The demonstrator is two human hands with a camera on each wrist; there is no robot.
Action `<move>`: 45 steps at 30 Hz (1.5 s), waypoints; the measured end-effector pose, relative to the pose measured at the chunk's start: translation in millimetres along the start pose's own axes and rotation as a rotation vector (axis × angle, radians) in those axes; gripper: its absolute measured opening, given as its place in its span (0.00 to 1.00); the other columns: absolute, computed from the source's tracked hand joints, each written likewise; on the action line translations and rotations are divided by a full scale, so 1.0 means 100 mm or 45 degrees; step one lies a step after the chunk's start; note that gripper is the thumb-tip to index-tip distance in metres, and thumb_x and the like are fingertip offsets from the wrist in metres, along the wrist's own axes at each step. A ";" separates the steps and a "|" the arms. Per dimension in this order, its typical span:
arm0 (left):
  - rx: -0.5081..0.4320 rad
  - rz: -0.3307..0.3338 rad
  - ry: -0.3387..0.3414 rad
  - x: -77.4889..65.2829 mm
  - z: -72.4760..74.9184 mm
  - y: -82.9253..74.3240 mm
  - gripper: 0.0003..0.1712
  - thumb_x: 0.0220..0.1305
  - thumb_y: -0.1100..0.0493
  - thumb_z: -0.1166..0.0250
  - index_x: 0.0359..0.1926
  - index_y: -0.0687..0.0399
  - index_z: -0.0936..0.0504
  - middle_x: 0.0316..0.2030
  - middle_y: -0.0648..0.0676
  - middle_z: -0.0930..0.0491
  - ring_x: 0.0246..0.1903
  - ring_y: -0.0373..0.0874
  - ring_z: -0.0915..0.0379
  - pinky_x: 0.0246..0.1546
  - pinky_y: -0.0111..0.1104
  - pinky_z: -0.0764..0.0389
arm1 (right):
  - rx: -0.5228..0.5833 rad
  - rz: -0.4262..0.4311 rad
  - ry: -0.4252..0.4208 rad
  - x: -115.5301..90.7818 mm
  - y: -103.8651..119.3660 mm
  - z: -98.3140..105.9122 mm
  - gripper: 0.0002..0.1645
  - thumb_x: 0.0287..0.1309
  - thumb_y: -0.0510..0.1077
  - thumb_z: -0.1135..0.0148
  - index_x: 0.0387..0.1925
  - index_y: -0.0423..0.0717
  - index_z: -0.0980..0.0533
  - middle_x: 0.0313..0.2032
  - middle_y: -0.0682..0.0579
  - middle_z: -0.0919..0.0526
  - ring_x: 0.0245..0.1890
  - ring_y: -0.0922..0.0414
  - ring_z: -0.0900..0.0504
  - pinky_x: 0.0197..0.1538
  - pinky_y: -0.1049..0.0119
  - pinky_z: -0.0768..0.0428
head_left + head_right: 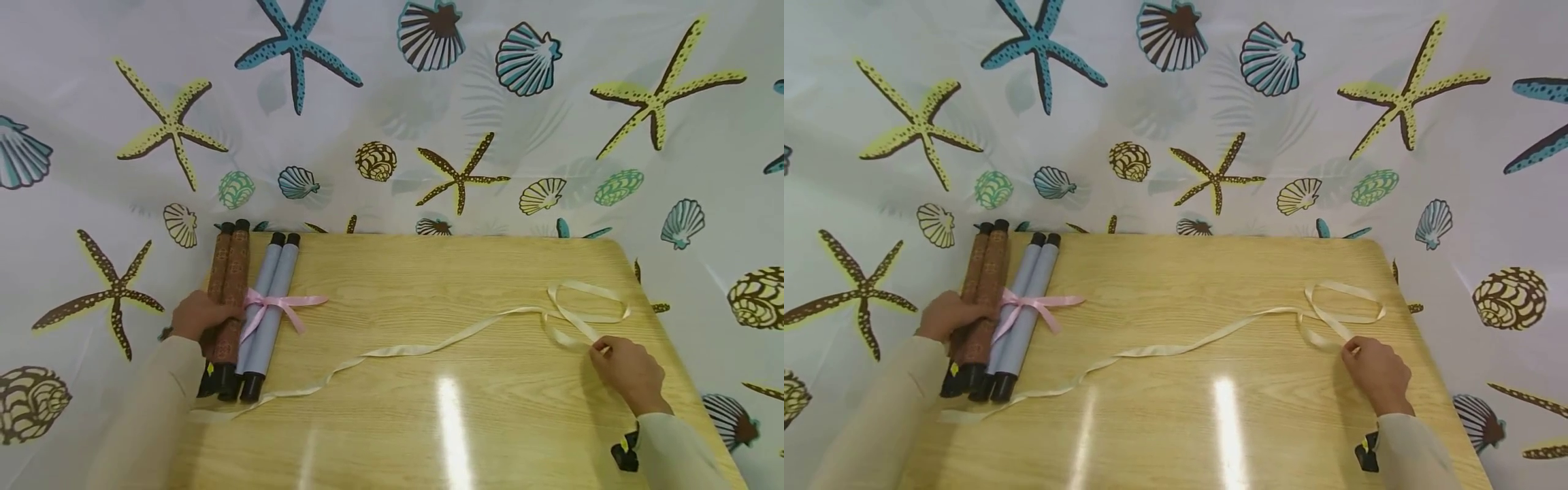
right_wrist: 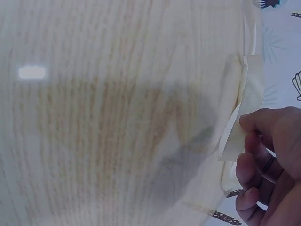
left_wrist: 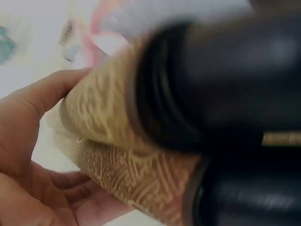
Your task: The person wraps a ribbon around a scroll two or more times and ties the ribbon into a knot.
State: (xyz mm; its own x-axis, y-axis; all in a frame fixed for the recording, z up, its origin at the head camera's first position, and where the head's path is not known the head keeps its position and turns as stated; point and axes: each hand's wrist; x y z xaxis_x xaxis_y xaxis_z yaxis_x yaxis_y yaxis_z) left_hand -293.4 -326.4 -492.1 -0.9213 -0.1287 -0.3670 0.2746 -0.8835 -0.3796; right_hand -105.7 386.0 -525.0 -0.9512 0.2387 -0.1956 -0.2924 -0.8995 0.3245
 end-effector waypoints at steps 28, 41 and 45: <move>-0.376 -0.241 0.187 -1.49 -1.83 -2.24 0.45 0.43 0.42 0.20 0.51 0.66 0.30 0.36 0.60 0.23 0.32 0.52 0.24 0.27 0.39 0.22 | 0.025 0.075 -0.087 -0.01 0.18 0.03 0.21 0.71 0.51 0.48 0.47 0.39 0.19 0.41 0.35 0.14 0.16 0.57 0.25 0.17 0.61 0.30; -0.195 -0.229 0.055 -1.56 -2.26 -2.47 0.49 0.38 0.40 0.17 0.50 0.66 0.32 0.37 0.62 0.24 0.36 0.57 0.21 0.37 0.46 0.17 | 0.053 0.058 -0.090 0.00 0.22 -0.02 0.20 0.71 0.51 0.47 0.48 0.39 0.20 0.41 0.35 0.14 0.16 0.57 0.25 0.17 0.60 0.29; -0.186 -0.227 0.019 -1.54 -2.35 -2.42 0.53 0.39 0.35 0.19 0.54 0.65 0.33 0.40 0.63 0.24 0.37 0.57 0.22 0.38 0.46 0.18 | 0.078 0.059 -0.080 0.00 0.22 -0.04 0.21 0.71 0.51 0.48 0.48 0.39 0.20 0.41 0.35 0.14 0.17 0.57 0.24 0.18 0.60 0.30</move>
State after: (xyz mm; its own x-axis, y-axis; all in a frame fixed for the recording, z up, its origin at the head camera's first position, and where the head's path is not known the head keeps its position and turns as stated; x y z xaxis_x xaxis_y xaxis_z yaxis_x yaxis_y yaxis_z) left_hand -153.2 13.5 -543.6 -0.9550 0.0312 -0.2950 0.1458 -0.8167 -0.5584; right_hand -111.5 364.4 -521.6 -0.9676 0.2215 -0.1214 -0.2516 -0.8865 0.3883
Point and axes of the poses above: each hand's wrist, its own x-axis towards the middle knuckle, its own z-axis out of the back of the hand, y = z × x
